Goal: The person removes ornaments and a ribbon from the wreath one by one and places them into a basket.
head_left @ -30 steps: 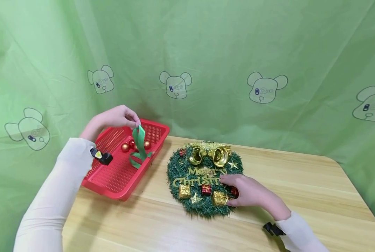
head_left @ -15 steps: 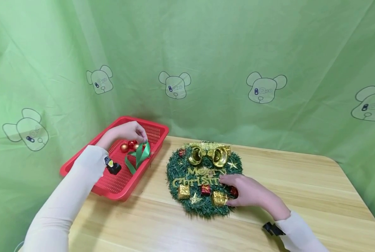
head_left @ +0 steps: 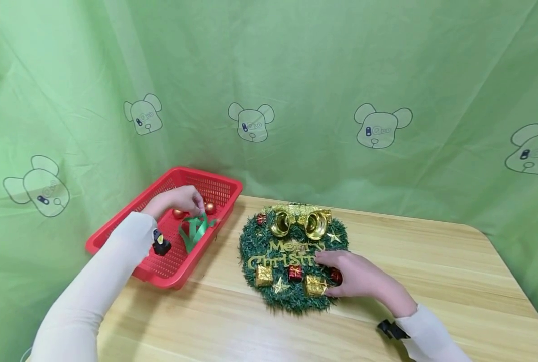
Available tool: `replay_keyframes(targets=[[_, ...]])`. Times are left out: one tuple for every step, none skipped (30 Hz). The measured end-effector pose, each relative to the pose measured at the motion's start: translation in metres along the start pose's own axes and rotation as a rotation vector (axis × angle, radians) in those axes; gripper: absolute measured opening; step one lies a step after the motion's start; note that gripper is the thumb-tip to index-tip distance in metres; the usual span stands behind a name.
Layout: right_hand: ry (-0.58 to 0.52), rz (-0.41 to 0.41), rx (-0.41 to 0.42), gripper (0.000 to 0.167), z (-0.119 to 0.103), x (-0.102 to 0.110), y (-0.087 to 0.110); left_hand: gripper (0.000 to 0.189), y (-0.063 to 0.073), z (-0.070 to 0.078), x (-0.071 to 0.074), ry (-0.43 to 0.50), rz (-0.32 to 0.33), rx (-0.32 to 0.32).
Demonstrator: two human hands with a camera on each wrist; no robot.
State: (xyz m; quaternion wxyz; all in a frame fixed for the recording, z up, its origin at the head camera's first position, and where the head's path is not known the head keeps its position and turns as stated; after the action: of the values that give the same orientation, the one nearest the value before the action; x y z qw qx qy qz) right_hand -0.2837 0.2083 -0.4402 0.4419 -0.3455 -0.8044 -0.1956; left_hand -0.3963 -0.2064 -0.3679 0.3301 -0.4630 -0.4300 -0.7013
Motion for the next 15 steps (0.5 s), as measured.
replay_keyframes(targets=[[-0.001, 0.001, -0.001, 0.077, 0.000, 0.000, 0.000, 0.010, 0.001, -0.006, -0.001, -0.007, 0.001, 0.006], [0.001, 0.000, 0.001, 0.077, 0.000, 0.000, 0.000, 0.010, 0.003, -0.012, -0.001, -0.014, 0.002, 0.014], [0.001, 0.001, 0.001, 0.077, 0.000, 0.000, 0.000, 0.010, 0.005, -0.018, -0.002, -0.023, 0.006, 0.020], [0.002, 0.002, 0.003, 0.077, 0.000, 0.000, 0.000, 0.010, 0.007, -0.025, -0.002, -0.030, 0.010, 0.030], [0.002, 0.003, 0.004, 0.077, 0.000, 0.000, 0.000, 0.010, 0.010, -0.031, -0.002, -0.042, 0.016, 0.039], [0.003, 0.004, 0.006, 0.077, 0.000, 0.001, 0.000, 0.010, 0.012, -0.037, -0.002, -0.055, 0.022, 0.047], [0.003, 0.004, 0.005, 0.077, 0.000, 0.001, 0.000, 0.010, 0.014, -0.043, -0.002, -0.069, 0.028, 0.056], [0.003, 0.003, 0.006, 0.077, -0.001, 0.001, 0.000, 0.010, 0.017, -0.048, -0.003, -0.075, 0.031, 0.075], [0.002, 0.003, 0.006, 0.077, -0.001, 0.001, 0.000, 0.010, 0.019, -0.053, -0.003, -0.081, 0.032, 0.089], [0.001, 0.001, 0.005, 0.077, -0.001, 0.001, 0.000, 0.010, 0.021, -0.058, -0.004, -0.080, 0.028, 0.105], [0.001, 0.000, 0.004, 0.077, -0.001, 0.001, 0.000, 0.010, 0.023, -0.061, -0.005, -0.077, 0.024, 0.118], [0.001, -0.001, 0.003, 0.077, -0.001, 0.001, 0.000, 0.010, 0.025, -0.064, -0.005, -0.070, 0.019, 0.130], [0.000, -0.003, 0.002, 0.077, 0.000, 0.000, -0.001, 0.010, 0.026, -0.067, -0.006, -0.059, 0.014, 0.143], [0.000, -0.003, 0.001, 0.077, 0.000, 0.000, -0.001, 0.010, 0.027, -0.068, -0.007, -0.051, 0.010, 0.152], [0.000, -0.003, 0.000, 0.077, 0.000, 0.000, -0.001, 0.009, 0.028, -0.069, -0.007, -0.041, 0.007, 0.162]])
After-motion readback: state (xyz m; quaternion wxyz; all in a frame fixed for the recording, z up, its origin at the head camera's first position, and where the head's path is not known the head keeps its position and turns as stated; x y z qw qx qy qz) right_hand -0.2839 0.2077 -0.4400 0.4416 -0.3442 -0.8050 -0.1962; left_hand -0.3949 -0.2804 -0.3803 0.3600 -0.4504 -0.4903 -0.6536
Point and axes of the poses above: each hand's wrist, its own y-axis away from the middle knuckle, its own x-axis out of the back of the hand, z = x × y, the point moved 5 cm from there along -y, towards the middle knuckle, and after that the axes turned 13 degrees about -y, right-handed, at the moved point
